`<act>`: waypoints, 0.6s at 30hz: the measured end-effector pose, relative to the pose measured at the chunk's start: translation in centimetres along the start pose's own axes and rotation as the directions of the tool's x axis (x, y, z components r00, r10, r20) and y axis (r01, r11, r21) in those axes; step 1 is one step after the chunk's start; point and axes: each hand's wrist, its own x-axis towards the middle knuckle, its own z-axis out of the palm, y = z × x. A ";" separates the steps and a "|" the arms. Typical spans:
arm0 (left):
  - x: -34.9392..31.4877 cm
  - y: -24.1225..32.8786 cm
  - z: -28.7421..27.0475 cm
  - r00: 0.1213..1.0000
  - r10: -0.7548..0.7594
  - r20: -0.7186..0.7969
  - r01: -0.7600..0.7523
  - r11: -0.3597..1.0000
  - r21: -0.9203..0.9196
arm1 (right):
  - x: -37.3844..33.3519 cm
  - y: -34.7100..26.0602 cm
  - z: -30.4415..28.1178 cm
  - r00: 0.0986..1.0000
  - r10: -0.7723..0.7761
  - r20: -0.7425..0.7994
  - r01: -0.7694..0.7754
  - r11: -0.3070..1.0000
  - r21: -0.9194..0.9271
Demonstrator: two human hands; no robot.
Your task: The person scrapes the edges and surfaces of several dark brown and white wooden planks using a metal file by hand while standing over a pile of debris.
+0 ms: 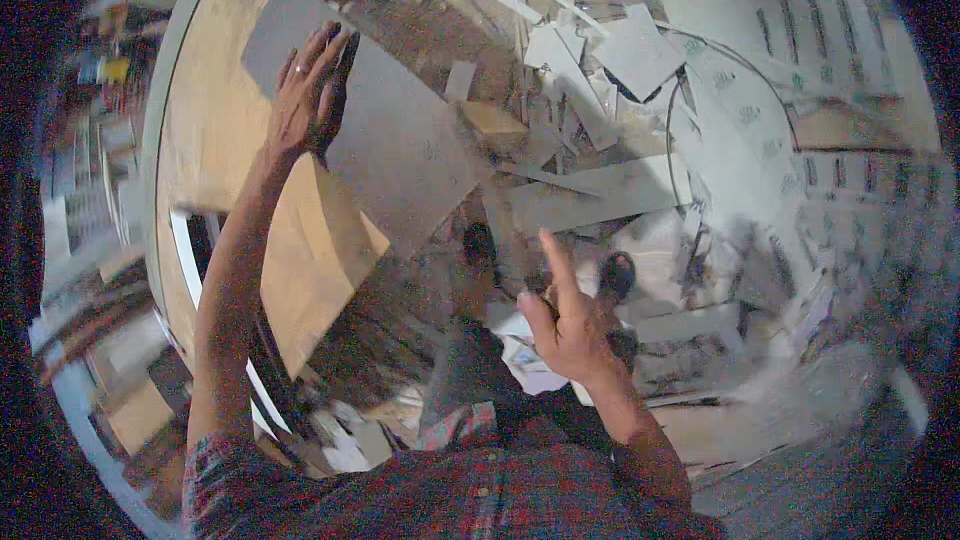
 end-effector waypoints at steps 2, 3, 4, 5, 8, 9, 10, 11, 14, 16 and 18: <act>0.5 -1.0 -0.6 0.989 0.110 0.104 -0.106 0.994 -0.038 | 0.4 -0.2 1.9 1.000 -0.022 -0.018 0.022 1.000 -0.005; 1.1 -2.2 -0.8 0.980 0.137 0.141 -0.134 0.991 -0.028 | 0.7 0.4 2.5 0.996 -0.070 -0.046 0.068 0.997 -0.042; 1.7 -3.0 -1.6 0.965 0.200 0.169 -0.211 0.977 0.045 | 0.3 0.9 3.0 0.993 -0.104 -0.061 0.098 0.991 -0.087; 2.2 -3.9 -1.7 0.955 0.256 0.153 -0.259 0.966 0.003 | -0.1 1.0 3.5 0.994 -0.034 -0.108 0.026 0.997 -0.071; 3.0 -4.4 -0.7 0.939 0.323 0.121 -0.321 0.946 -0.042 | -0.2 0.9 5.5 0.993 0.044 -0.105 -0.060 0.986 -0.155; 3.0 -4.3 -0.4 0.938 0.326 0.113 -0.324 0.945 -0.042 | 0.5 0.7 6.8 0.993 -0.013 -0.119 -0.007 0.987 -0.161; 3.0 -4.0 -0.1 0.940 0.324 0.109 -0.321 0.946 -0.043 | 1.3 0.5 8.0 0.989 -0.070 -0.133 0.047 0.985 -0.168; 2.9 -4.0 -0.1 0.941 0.322 0.106 -0.319 0.947 -0.046 | 1.8 -0.9 8.5 0.993 -0.048 -0.111 0.023 0.976 -0.218; 2.7 -4.7 0.1 0.934 0.343 0.102 -0.339 0.939 -0.055 | 1.2 -1.4 8.2 0.988 -0.046 -0.145 0.018 0.982 -0.188; 2.7 -4.8 -0.2 0.930 0.356 0.093 -0.352 0.934 -0.053 | 0.0 -0.7 7.4 0.979 -0.019 -0.201 -0.015 0.986 -0.168; 2.6 -4.9 0.0 0.933 0.347 0.094 -0.344 0.938 -0.043 | 0.8 -0.8 8.1 0.975 -0.042 -0.219 0.003 0.985 -0.174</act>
